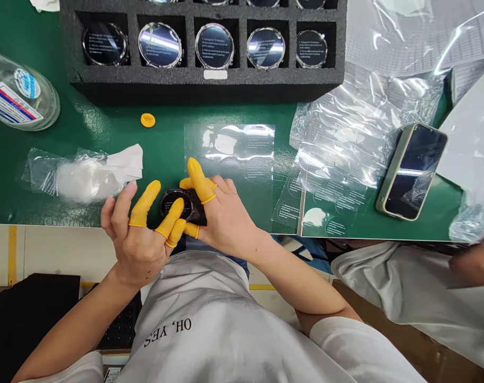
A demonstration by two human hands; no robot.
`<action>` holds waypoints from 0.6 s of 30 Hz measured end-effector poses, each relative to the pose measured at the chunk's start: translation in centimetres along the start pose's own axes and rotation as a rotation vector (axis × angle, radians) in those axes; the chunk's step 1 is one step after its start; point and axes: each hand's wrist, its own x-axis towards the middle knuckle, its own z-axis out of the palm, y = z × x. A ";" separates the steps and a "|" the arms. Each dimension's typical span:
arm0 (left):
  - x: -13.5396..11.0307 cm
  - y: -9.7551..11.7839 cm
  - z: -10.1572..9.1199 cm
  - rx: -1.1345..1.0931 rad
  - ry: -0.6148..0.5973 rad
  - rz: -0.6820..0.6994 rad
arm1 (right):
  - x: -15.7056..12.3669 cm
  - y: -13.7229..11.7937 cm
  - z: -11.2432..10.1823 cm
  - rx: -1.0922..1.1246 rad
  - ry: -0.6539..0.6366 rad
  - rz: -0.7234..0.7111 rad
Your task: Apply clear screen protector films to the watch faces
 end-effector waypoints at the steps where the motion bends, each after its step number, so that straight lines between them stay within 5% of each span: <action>1: 0.1 0.1 0.1 -0.016 -0.004 0.003 | 0.0 0.0 0.0 0.000 0.005 -0.003; 18: 0.6 0.3 0.1 -0.114 -0.072 -0.114 | 0.1 -0.1 -0.2 0.011 -0.029 0.033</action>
